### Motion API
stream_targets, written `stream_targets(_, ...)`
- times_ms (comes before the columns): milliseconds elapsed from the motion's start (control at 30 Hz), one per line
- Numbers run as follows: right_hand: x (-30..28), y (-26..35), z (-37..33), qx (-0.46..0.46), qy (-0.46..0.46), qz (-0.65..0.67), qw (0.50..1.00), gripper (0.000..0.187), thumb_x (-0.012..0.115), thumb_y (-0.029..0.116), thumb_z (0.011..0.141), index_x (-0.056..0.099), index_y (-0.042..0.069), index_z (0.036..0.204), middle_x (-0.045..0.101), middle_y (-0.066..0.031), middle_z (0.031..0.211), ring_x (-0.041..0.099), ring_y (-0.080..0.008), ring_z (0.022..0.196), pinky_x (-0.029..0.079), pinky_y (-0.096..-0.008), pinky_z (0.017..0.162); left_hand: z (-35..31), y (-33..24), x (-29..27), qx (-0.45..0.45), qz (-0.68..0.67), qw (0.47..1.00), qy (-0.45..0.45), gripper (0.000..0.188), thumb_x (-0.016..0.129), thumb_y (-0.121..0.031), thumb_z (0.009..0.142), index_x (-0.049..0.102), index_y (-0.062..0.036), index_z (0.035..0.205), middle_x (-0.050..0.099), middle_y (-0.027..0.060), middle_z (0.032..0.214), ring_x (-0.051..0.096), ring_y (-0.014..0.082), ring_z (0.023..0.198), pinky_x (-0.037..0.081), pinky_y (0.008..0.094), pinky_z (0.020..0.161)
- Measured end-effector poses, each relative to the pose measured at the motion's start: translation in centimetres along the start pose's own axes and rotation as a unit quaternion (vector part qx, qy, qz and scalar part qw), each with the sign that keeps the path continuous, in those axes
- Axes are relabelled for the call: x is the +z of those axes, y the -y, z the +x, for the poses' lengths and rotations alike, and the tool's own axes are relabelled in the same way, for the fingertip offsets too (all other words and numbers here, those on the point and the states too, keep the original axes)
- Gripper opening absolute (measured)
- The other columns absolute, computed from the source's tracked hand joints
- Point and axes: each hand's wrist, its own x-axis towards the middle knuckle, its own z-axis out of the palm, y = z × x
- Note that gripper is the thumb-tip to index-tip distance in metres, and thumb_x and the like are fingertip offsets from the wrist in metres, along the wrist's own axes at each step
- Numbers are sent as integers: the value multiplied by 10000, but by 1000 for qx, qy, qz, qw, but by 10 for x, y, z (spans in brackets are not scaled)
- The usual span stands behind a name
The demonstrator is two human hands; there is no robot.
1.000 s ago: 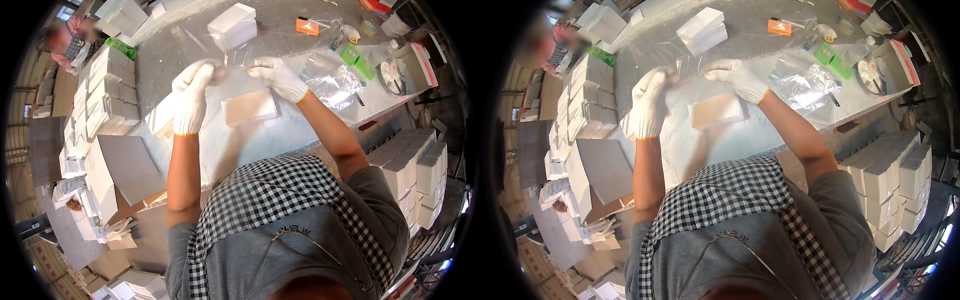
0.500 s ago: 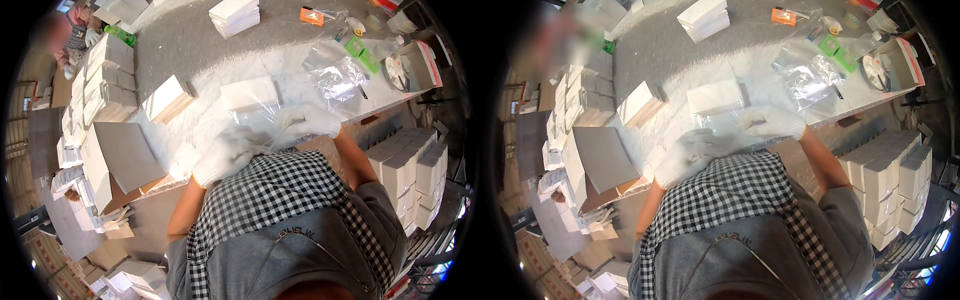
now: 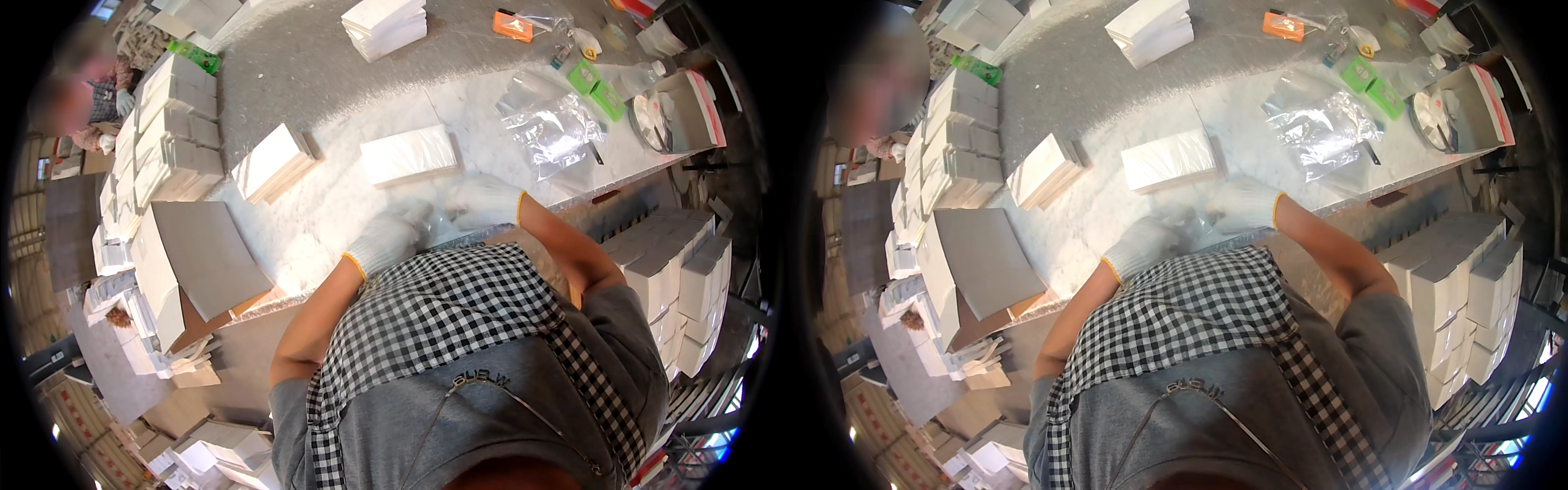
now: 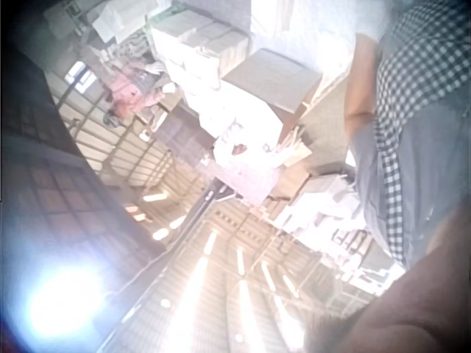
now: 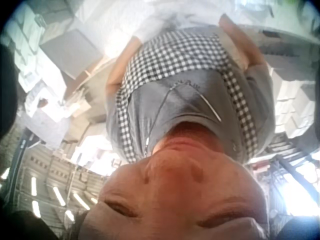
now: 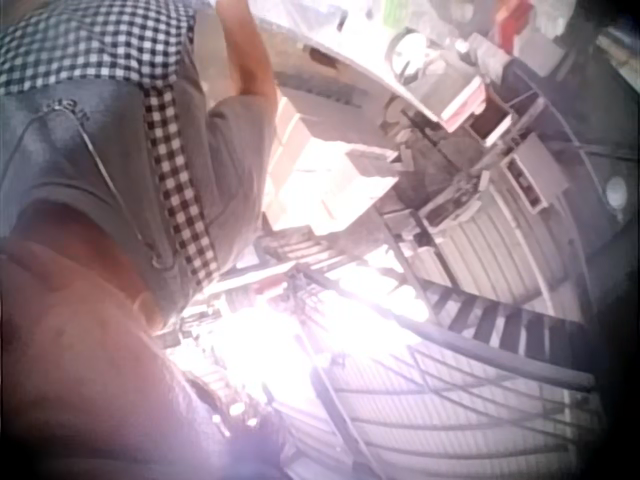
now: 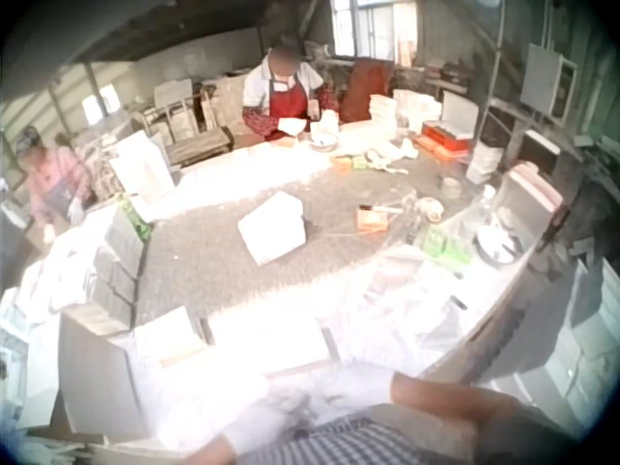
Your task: The person wraps small white rectangular items in clear plastic wrap, then places them into a cardboard box. The person uses a handheld sealing tool to seal the plastic wrap around each item before stacking them.
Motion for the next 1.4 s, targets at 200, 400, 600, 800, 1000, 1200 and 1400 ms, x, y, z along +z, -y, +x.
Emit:
stream_targets(200, -106, -28, 14, 10, 52, 117, 992, 391, 732, 273, 838, 749, 101, 1188, 746, -152, 1131, 708, -302, 1030, 543, -362, 931, 27, 32, 28, -1, -120, 992, -35, 330, 608, -307, 974, 722, -125, 1224, 753, 147, 1081, 701, 322, 1020, 545, 426, 905)
stream_targets(400, -240, -60, 105, 64, -276, -250, 926, 725, 755, 191, 803, 541, 129, 1493, 605, -132, 1446, 564, -336, 1323, 479, -437, 1089, 14, -9, -20, -133, -301, 944, 15, 513, 511, -494, 1064, 761, -52, 1144, 781, 121, 1026, 704, 238, 1020, 525, 385, 944)
stream_targets(600, -296, -110, 196, 49, -193, -461, 865, 764, 704, 110, 825, 455, 187, 1543, 545, -40, 1497, 490, -286, 1405, 442, -439, 1123, 24, 6, -10, -171, -308, 934, 64, 527, 508, -527, 1063, 753, -78, 1188, 760, 128, 1093, 686, 241, 1078, 503, 377, 981)
stream_targets(800, -311, -99, 215, 73, -71, -386, 917, 693, 697, 92, 783, 519, 152, 1450, 604, -109, 1386, 549, -320, 1334, 458, -451, 1093, 28, 20, 14, -101, -260, 956, 93, 453, 438, -417, 1096, 652, -161, 1403, 709, 150, 1279, 641, 315, 1231, 483, 392, 1048)
stream_targets(1000, -305, -130, 186, 50, -223, -356, 906, 783, 765, 231, 705, 533, 93, 1439, 612, -206, 1269, 593, -399, 1211, 492, -452, 1042, 40, 37, 37, 66, -174, 979, -83, 348, 471, -319, 1075, 754, -142, 1173, 736, 122, 1222, 672, 291, 1158, 508, 400, 993)
stream_targets(1200, -238, -61, 137, 47, -251, -224, 941, 850, 776, 358, 725, 500, 117, 1492, 598, -200, 1338, 600, -373, 1227, 510, -455, 1022, 19, 18, 7, 31, -121, 991, 40, 327, 463, -320, 1066, 706, -155, 1209, 719, 136, 1219, 671, 309, 1148, 514, 406, 990)
stream_targets(1400, -132, -18, 88, 55, -189, -128, 972, 920, 782, 396, 733, 461, 129, 1553, 586, -180, 1327, 594, -387, 1226, 492, -453, 1059, 22, 6, 7, -21, -103, 993, 49, 367, 475, -370, 1076, 552, -219, 1401, 678, 178, 1289, 650, 392, 1186, 515, 457, 1005)
